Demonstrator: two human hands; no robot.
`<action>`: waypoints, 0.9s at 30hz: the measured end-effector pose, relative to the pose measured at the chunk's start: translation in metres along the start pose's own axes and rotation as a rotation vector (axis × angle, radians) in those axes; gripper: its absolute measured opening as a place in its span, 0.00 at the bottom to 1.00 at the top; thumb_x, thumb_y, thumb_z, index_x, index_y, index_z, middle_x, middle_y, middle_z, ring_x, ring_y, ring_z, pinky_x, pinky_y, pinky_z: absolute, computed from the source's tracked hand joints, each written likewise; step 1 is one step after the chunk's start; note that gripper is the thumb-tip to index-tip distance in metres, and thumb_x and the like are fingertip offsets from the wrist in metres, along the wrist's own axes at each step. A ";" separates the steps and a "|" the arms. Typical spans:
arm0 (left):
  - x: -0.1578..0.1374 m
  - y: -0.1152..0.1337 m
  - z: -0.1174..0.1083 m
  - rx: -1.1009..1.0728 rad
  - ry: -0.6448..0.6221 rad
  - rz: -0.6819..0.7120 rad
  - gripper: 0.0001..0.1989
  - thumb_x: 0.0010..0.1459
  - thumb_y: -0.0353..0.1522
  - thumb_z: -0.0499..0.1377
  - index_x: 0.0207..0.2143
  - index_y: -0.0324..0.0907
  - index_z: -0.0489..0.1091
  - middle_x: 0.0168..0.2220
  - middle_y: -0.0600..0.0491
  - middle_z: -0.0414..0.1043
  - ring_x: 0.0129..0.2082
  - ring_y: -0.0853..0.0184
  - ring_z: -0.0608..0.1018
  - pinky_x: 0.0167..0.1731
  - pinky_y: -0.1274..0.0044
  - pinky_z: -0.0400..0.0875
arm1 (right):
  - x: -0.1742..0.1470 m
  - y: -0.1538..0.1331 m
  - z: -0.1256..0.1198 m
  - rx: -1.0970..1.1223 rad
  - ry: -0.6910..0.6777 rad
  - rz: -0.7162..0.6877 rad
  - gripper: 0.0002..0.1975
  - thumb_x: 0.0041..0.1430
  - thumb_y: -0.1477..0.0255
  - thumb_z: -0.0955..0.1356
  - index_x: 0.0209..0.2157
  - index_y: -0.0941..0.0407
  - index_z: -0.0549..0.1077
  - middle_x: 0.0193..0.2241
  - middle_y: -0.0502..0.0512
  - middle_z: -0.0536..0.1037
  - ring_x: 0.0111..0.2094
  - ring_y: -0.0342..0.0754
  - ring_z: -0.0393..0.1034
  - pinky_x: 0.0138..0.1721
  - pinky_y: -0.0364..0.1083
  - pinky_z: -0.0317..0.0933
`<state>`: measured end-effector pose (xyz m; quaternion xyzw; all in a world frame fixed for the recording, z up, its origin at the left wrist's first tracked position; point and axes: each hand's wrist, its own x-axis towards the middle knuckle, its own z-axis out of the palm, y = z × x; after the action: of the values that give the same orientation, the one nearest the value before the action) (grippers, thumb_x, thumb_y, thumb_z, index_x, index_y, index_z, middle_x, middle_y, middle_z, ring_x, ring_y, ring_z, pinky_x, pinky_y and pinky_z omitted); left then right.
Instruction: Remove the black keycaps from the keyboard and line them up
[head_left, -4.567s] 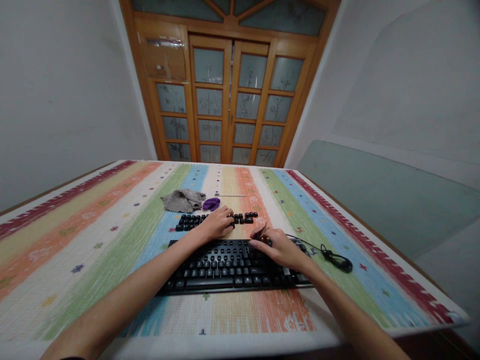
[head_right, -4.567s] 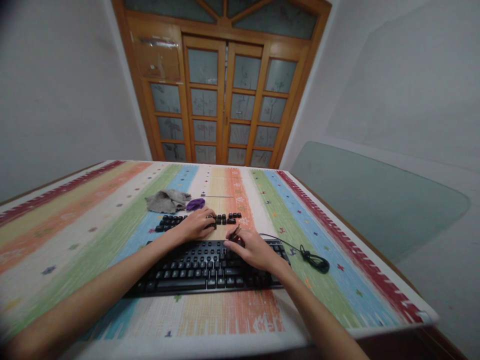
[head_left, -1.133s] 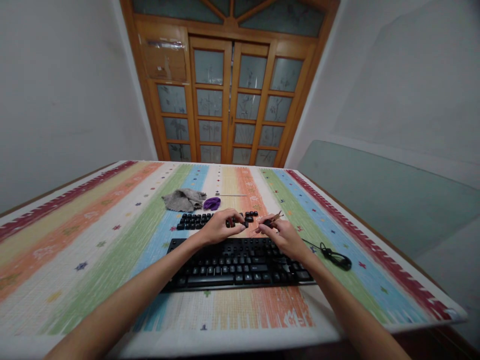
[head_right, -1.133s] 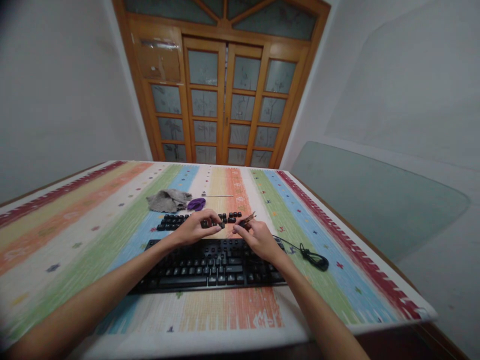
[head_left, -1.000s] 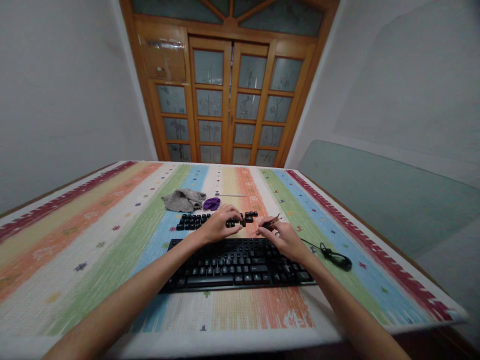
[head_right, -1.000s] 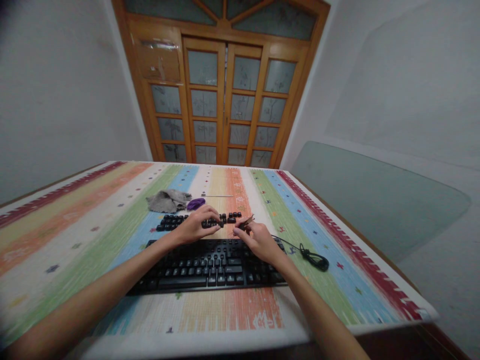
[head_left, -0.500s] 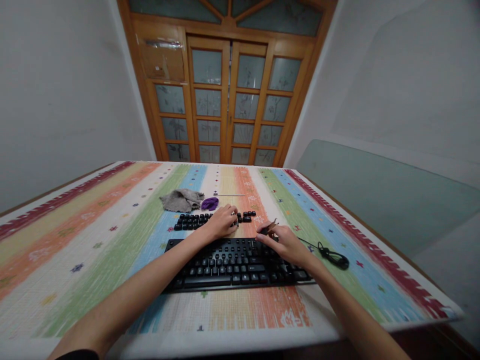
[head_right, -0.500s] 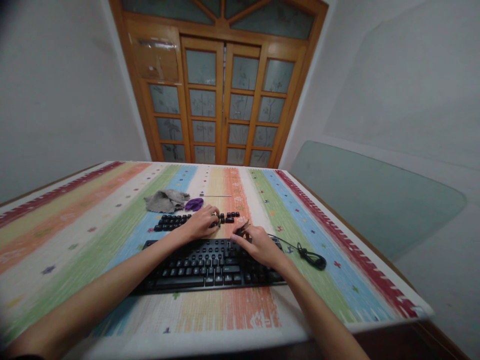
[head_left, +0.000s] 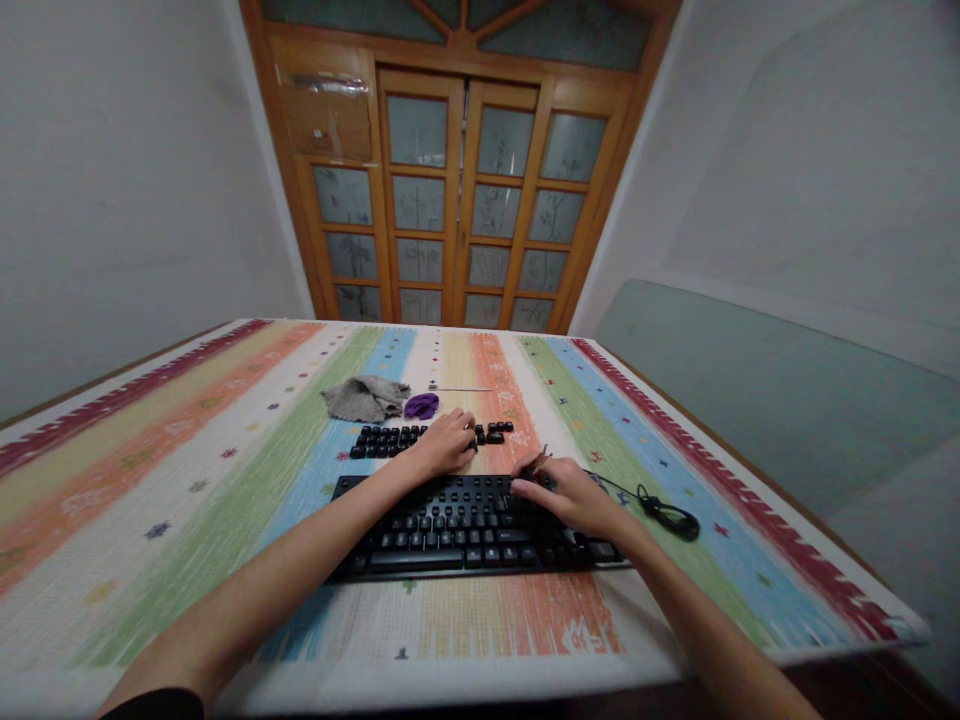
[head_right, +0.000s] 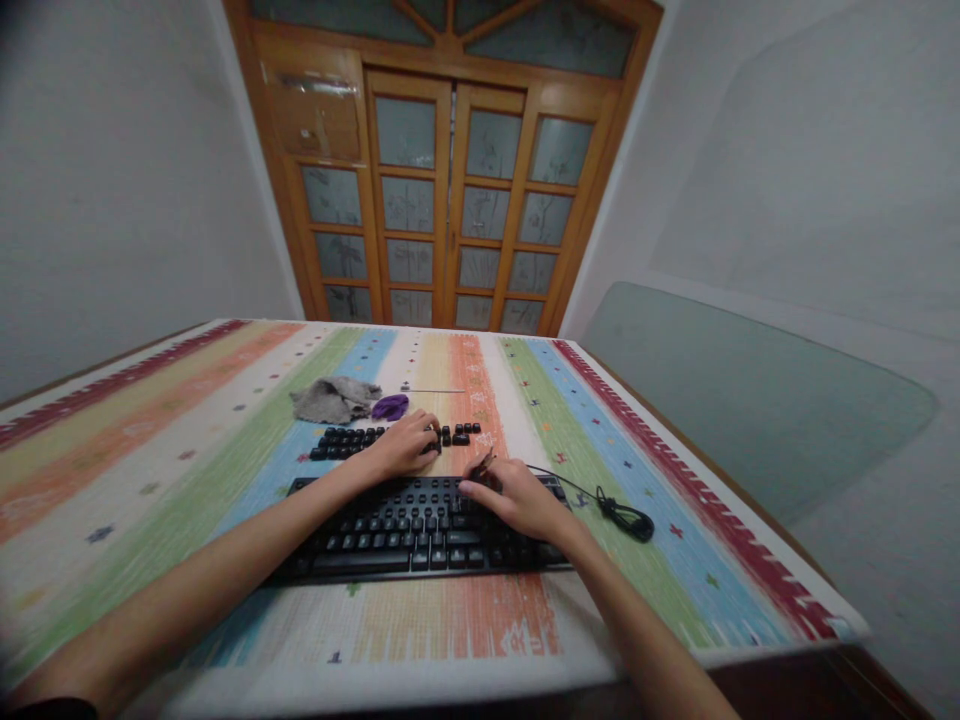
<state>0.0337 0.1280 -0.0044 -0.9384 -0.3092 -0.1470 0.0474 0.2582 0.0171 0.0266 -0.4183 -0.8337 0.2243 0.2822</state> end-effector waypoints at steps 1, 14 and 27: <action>0.000 0.000 0.000 0.006 0.000 -0.001 0.05 0.57 0.29 0.59 0.31 0.37 0.74 0.42 0.44 0.70 0.43 0.58 0.70 0.43 0.68 0.69 | 0.000 0.000 0.000 0.002 -0.006 -0.002 0.12 0.65 0.63 0.66 0.37 0.57 0.75 0.36 0.56 0.80 0.39 0.51 0.75 0.43 0.47 0.65; -0.041 0.015 -0.027 -0.186 0.014 0.065 0.06 0.61 0.30 0.57 0.37 0.38 0.73 0.42 0.47 0.72 0.42 0.62 0.73 0.44 0.73 0.68 | -0.001 0.007 0.015 0.035 0.058 0.056 0.12 0.62 0.63 0.68 0.36 0.57 0.77 0.34 0.56 0.81 0.36 0.50 0.75 0.40 0.47 0.66; -0.063 0.027 -0.029 -0.225 -0.128 0.017 0.09 0.63 0.33 0.56 0.43 0.39 0.72 0.41 0.48 0.75 0.41 0.61 0.76 0.41 0.74 0.68 | 0.003 -0.022 0.024 -0.409 -0.106 -0.045 0.12 0.67 0.65 0.62 0.37 0.59 0.71 0.36 0.62 0.76 0.38 0.55 0.71 0.42 0.52 0.64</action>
<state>-0.0059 0.0655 0.0037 -0.9479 -0.2849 -0.1203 -0.0768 0.2283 0.0045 0.0236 -0.4357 -0.8847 0.0658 0.1520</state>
